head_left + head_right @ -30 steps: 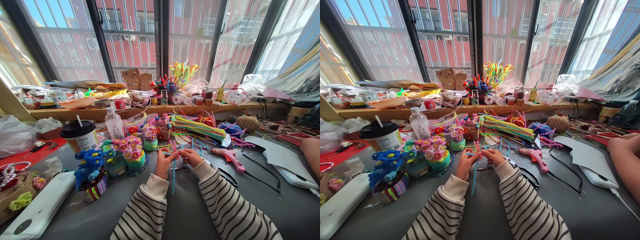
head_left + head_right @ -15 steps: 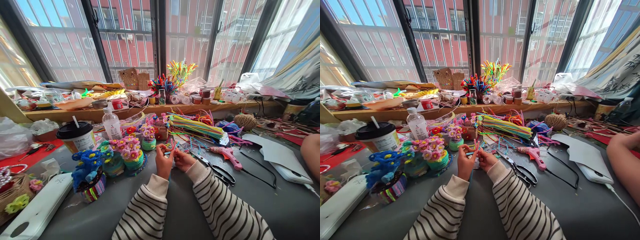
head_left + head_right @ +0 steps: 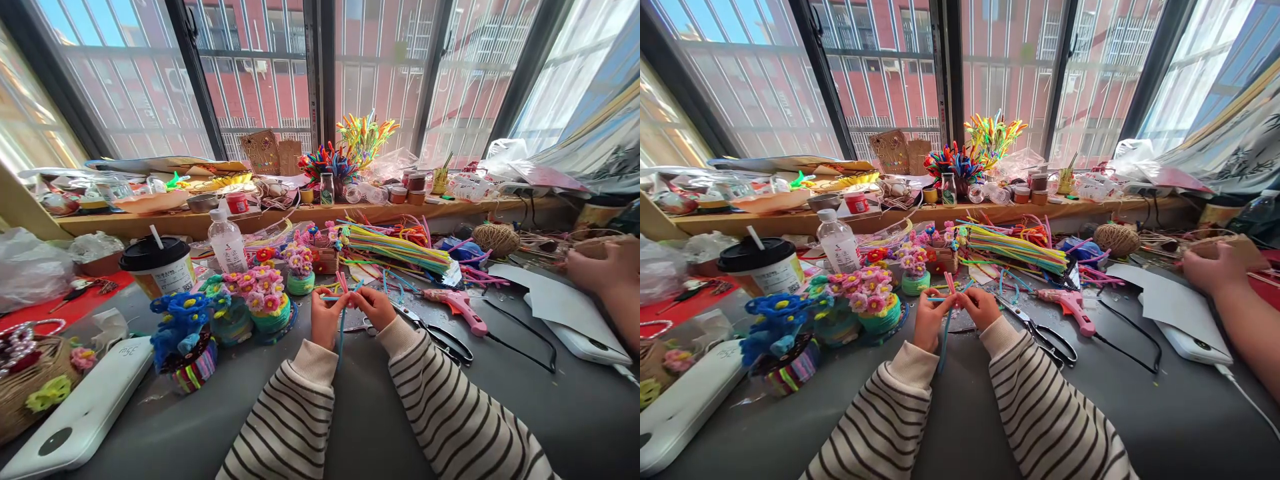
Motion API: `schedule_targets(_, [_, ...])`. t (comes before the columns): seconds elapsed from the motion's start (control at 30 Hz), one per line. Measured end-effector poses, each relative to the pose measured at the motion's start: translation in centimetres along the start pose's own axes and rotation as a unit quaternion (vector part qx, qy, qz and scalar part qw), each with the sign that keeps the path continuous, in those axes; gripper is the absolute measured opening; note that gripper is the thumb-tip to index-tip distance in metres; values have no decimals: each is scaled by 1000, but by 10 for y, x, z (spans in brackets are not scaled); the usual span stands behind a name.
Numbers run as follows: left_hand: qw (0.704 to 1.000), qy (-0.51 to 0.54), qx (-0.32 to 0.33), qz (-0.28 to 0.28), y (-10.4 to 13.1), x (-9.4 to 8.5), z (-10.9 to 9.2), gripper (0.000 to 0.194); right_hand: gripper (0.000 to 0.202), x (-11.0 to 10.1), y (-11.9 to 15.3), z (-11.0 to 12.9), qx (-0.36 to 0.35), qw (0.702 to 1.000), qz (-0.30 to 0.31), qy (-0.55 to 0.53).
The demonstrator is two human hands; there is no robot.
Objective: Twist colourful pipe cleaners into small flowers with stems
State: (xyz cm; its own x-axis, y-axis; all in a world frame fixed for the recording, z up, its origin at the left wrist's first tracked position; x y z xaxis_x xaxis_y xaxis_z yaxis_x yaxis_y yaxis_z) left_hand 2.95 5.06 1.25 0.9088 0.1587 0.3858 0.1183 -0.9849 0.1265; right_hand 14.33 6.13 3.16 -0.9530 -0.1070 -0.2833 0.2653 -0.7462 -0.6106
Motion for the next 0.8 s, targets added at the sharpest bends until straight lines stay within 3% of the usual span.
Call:
schedule_targets(0.13, [999,23,-26,1,0,-1,4,40,39,12,5,-11,68,992,-15,-108])
schedule_targets(0.33, [1000,28,7,-2,4,1,-5,40,40,23,10,-24,169,953,-63,-244])
schedule_targets(0.43, [1000,23,5,12,4,3,-6,40,41,15,10,-28,190,949,-75,-239])
schedule_targets(0.67, [997,20,-48,55,4,9,2,43,28,-4,5,-25,143,955,-75,-248])
schedule_targets(0.8, [985,98,-97,104,6,14,3,31,23,-13,10,-31,190,906,-175,-335])
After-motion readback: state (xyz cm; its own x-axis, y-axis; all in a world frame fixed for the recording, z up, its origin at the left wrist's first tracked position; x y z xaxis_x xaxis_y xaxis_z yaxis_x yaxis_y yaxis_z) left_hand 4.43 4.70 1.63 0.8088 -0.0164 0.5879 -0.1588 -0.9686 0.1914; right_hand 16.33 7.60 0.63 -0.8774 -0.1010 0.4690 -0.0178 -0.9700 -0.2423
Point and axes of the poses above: each hand's wrist, its own y-axis away from the middle knuckle, its own x-axis out of the palm, z = x × y, the point moved 7 cm from there along -y, towards the middle knuckle, and after that the axes turned 15 degrees about -x, right-handed, at the moved point
